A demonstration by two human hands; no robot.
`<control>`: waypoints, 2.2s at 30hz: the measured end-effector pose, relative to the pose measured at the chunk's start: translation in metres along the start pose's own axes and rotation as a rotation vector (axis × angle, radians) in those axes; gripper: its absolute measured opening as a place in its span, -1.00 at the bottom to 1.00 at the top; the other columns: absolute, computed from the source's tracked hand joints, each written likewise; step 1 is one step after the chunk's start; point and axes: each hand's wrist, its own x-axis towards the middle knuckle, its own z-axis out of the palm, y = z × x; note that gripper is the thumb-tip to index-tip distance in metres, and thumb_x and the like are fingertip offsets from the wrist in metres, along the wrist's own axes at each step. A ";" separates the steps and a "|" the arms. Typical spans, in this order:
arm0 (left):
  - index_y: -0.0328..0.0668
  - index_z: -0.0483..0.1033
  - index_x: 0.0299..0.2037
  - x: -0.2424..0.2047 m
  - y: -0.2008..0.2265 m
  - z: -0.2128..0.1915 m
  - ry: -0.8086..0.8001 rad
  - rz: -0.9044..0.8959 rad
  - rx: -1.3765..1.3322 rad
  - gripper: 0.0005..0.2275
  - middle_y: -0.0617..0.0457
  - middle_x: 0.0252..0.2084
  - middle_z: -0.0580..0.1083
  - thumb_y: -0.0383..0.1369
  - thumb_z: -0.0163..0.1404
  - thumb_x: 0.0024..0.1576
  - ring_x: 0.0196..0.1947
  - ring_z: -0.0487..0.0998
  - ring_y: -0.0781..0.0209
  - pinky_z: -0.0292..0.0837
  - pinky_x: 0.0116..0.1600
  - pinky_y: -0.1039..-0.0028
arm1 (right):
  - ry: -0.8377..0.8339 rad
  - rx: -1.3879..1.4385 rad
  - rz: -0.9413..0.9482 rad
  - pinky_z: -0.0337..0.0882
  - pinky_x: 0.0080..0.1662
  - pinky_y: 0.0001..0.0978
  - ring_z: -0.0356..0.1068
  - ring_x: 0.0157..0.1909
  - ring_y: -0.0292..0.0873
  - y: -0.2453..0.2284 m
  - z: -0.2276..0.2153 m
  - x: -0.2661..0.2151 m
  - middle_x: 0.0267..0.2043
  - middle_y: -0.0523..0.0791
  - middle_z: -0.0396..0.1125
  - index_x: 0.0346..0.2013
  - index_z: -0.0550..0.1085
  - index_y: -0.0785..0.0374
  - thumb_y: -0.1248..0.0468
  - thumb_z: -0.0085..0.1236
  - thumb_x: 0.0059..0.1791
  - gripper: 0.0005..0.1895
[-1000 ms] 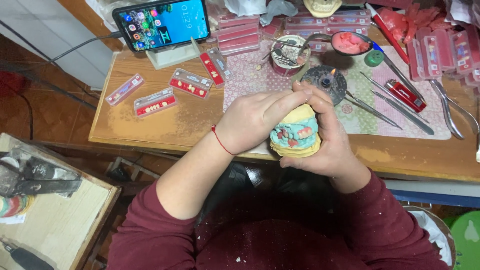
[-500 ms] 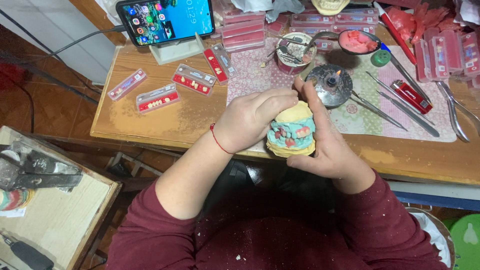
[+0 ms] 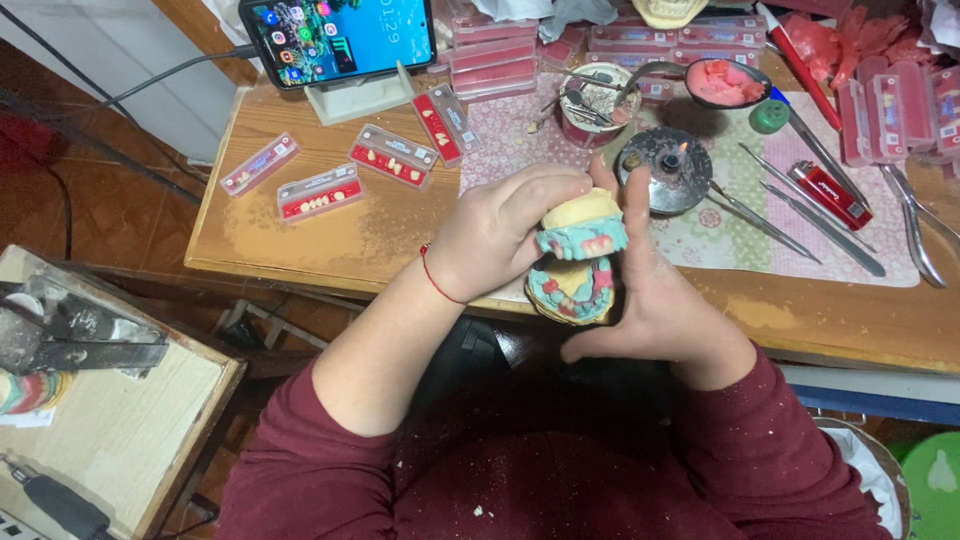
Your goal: The person assembles a dental prosthesis by applying wax to a denture mold and embedding artificial teeth. They use a metal spatula to spread wax, a rotary tool to shape individual teeth, and tweezers to position components. The person repeatedly handles the mold and teeth, adjusting placement and smoothing the wax surface.
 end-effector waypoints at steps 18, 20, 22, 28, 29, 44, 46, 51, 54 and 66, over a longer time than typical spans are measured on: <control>-0.11 0.46 0.12 -0.011 0.016 -0.010 0.019 0.057 -0.037 -0.63 0.00 0.07 0.47 -0.59 0.13 0.11 0.06 0.57 -0.05 0.54 0.12 0.30 | 0.295 -0.282 -0.303 0.36 0.31 -0.11 0.37 0.33 0.17 0.002 0.008 0.008 0.29 0.12 0.30 0.27 0.33 0.24 0.39 0.20 0.05 -0.50; -0.13 0.47 0.12 -0.017 0.020 -0.013 0.045 0.046 -0.021 -0.61 0.00 0.07 0.48 -0.64 0.10 0.08 0.06 0.57 -0.05 0.54 0.15 0.28 | 0.312 -0.300 -0.326 0.39 0.29 -0.11 0.40 0.30 0.15 0.000 0.008 0.009 0.23 0.09 0.34 0.24 0.34 0.25 0.40 0.21 0.05 -0.54; -0.15 0.39 0.01 -0.027 0.026 -0.017 0.133 0.000 -0.158 -0.67 -0.08 0.11 0.45 -0.63 0.11 0.07 0.17 0.54 -0.07 0.53 0.20 0.27 | 0.312 -0.318 -0.287 0.39 0.27 -0.11 0.39 0.30 0.14 0.000 0.010 0.008 0.22 0.08 0.35 0.20 0.36 0.26 0.38 0.22 0.03 -0.55; -0.15 0.55 -0.23 -0.042 0.035 -0.006 0.286 0.062 -0.125 -0.80 -0.03 0.00 0.51 -0.48 0.34 0.05 0.17 0.58 -0.02 0.61 0.22 0.26 | 0.342 -0.310 -0.245 0.36 0.31 -0.13 0.37 0.28 0.09 -0.001 0.017 0.008 0.26 0.07 0.34 0.23 0.35 0.28 0.32 0.20 0.09 -0.58; -0.15 0.55 -0.23 -0.041 0.035 -0.007 0.290 0.057 -0.124 -0.80 -0.03 0.00 0.51 -0.48 0.34 0.05 0.17 0.58 -0.02 0.61 0.22 0.26 | 0.336 -0.308 -0.244 0.36 0.31 -0.13 0.37 0.28 0.09 -0.001 0.018 0.008 0.26 0.07 0.34 0.23 0.35 0.28 0.32 0.20 0.09 -0.58; -0.13 0.61 -0.15 -0.044 0.036 0.011 0.328 -0.002 -0.229 -0.80 0.02 0.00 0.51 -0.62 0.26 0.10 0.19 0.61 -0.02 0.63 0.19 0.38 | 0.394 -0.304 -0.216 0.37 0.36 -0.14 0.37 0.31 0.05 0.006 0.025 0.005 0.23 0.07 0.34 0.32 0.30 0.25 0.23 0.05 0.21 -0.62; -0.14 0.61 -0.15 -0.044 0.035 0.013 0.329 -0.013 -0.270 -0.80 0.02 0.02 0.50 -0.62 0.27 0.11 0.20 0.60 -0.03 0.62 0.22 0.36 | 0.402 -0.333 -0.200 0.36 0.35 -0.14 0.37 0.30 0.05 0.005 0.025 0.004 0.22 0.06 0.34 0.31 0.30 0.25 0.23 0.07 0.21 -0.61; -0.14 0.60 -0.18 -0.045 0.034 0.015 0.338 -0.042 -0.255 -0.82 0.03 0.01 0.51 -0.61 0.27 0.11 0.17 0.61 0.01 0.62 0.22 0.38 | 0.398 -0.344 -0.201 0.35 0.33 -0.16 0.36 0.30 0.04 0.004 0.026 0.007 0.22 0.05 0.33 0.32 0.30 0.25 0.23 0.06 0.21 -0.61; -0.16 0.59 -0.20 -0.045 0.033 0.014 0.338 -0.058 -0.262 -0.83 0.02 0.01 0.51 -0.61 0.27 0.12 0.16 0.62 0.00 0.62 0.20 0.38 | 0.394 -0.351 -0.202 0.36 0.35 -0.15 0.36 0.30 0.04 0.003 0.026 0.009 0.21 0.05 0.33 0.33 0.29 0.25 0.25 0.06 0.21 -0.61; -0.21 0.58 -0.22 -0.044 0.032 0.017 0.340 -0.081 -0.294 -0.85 0.00 0.00 0.52 -0.60 0.26 0.12 0.19 0.61 -0.02 0.61 0.21 0.37 | 0.411 -0.437 -0.203 0.37 0.34 -0.17 0.37 0.28 0.04 0.004 0.028 0.010 0.20 0.05 0.33 0.32 0.29 0.29 0.37 0.07 0.20 -0.62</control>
